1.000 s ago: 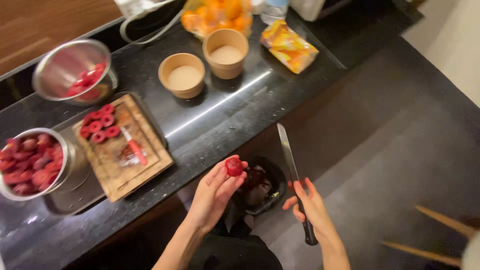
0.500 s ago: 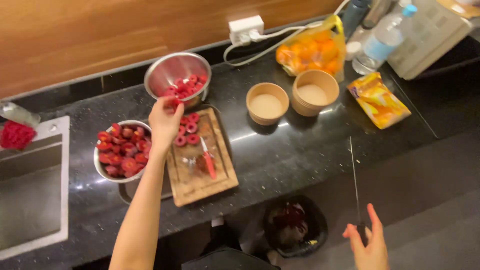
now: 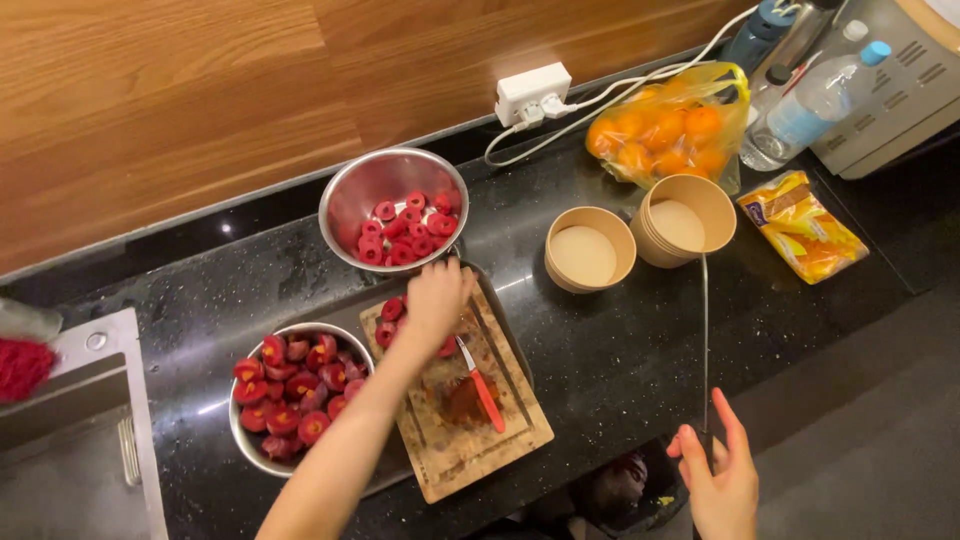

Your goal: The person is pitting and slicing red plums into bowls on a kitchen counter.

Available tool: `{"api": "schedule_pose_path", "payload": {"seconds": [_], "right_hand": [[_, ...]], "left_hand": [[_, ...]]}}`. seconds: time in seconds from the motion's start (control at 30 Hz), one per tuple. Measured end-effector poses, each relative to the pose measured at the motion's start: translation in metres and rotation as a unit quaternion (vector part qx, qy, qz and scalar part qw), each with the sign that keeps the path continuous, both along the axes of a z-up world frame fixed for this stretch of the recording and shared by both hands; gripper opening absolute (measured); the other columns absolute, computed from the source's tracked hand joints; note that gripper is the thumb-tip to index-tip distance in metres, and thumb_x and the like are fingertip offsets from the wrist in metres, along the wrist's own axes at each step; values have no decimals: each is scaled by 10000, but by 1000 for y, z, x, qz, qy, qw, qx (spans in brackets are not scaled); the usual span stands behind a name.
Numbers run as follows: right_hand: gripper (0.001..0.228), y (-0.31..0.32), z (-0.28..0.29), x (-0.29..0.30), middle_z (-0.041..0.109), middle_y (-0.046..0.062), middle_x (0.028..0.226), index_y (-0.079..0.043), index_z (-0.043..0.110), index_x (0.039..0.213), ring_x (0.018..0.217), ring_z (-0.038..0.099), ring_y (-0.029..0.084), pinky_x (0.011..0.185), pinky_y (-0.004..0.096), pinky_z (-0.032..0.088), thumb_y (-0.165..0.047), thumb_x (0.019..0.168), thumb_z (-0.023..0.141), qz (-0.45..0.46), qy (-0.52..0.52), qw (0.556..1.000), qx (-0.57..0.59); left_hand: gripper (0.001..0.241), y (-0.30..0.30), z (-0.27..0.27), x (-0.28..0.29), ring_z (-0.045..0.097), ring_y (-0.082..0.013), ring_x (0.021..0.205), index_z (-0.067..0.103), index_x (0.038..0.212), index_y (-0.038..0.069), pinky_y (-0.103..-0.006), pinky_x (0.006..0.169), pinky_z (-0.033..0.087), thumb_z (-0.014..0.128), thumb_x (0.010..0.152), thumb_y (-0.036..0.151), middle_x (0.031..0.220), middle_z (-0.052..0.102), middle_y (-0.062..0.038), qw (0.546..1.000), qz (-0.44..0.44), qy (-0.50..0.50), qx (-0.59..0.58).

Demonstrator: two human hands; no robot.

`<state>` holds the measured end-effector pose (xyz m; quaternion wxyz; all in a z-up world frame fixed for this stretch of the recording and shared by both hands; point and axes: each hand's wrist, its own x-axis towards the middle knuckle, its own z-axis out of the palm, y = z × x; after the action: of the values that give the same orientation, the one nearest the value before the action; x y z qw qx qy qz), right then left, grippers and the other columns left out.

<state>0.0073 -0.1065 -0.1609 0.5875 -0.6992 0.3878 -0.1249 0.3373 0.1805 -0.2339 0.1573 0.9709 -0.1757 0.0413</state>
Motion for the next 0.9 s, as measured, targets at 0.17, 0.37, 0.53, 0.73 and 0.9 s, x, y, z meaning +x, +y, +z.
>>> {"api": "schedule_pose_path", "payload": {"seconds": [0.17, 0.37, 0.53, 0.73, 0.9], "right_hand": [[736, 36, 39, 22, 655, 70, 757, -130, 345, 1633, 605, 515, 64, 518, 225, 391, -110, 950, 618, -1, -11, 1000, -3], [580, 36, 36, 7, 625, 38, 750, -119, 444, 1577, 627, 517, 59, 525, 205, 399, -184, 1010, 547, -27, -41, 998, 30], [543, 51, 95, -9, 643, 15, 835, -75, 527, 1574, 615, 425, 44, 537, 197, 352, -208, 1047, 522, 63, -146, 987, 35], [537, 32, 167, -33, 699, 99, 1002, -47, 539, 1486, 816, 676, 200, 756, 287, 557, -211, 989, 659, 181, -205, 903, -331], [565, -14, 167, -90, 627, 72, 800, -57, 571, 1450, 628, 586, 230, 606, 339, 498, -235, 928, 692, 127, -135, 899, -397]], "left_hand": [[278, 4, -88, -4, 686, -331, 888, 669, 1060, 107, -416, 733, 587, 686, 854, 293, 980, 700, -181, 958, 69, -140, 241], [280, -4, 8, -39, 679, -325, 941, 655, 1114, 25, -416, 752, 573, 756, 891, 161, 999, 665, -173, 996, -18, -5, -85], [339, -74, 113, -133, 668, -183, 816, 626, 1225, 10, -330, 712, 574, 706, 929, 155, 1099, 725, -89, 657, -96, 435, -608], [281, -153, 174, -234, 694, -148, 948, 624, 1168, 39, -320, 807, 580, 690, 936, 183, 1056, 717, -66, 474, -68, 592, -648], [319, -208, 207, -288, 673, -135, 929, 629, 1192, 54, -309, 810, 560, 699, 952, 251, 1033, 704, -43, 491, -50, 591, -638]]}}
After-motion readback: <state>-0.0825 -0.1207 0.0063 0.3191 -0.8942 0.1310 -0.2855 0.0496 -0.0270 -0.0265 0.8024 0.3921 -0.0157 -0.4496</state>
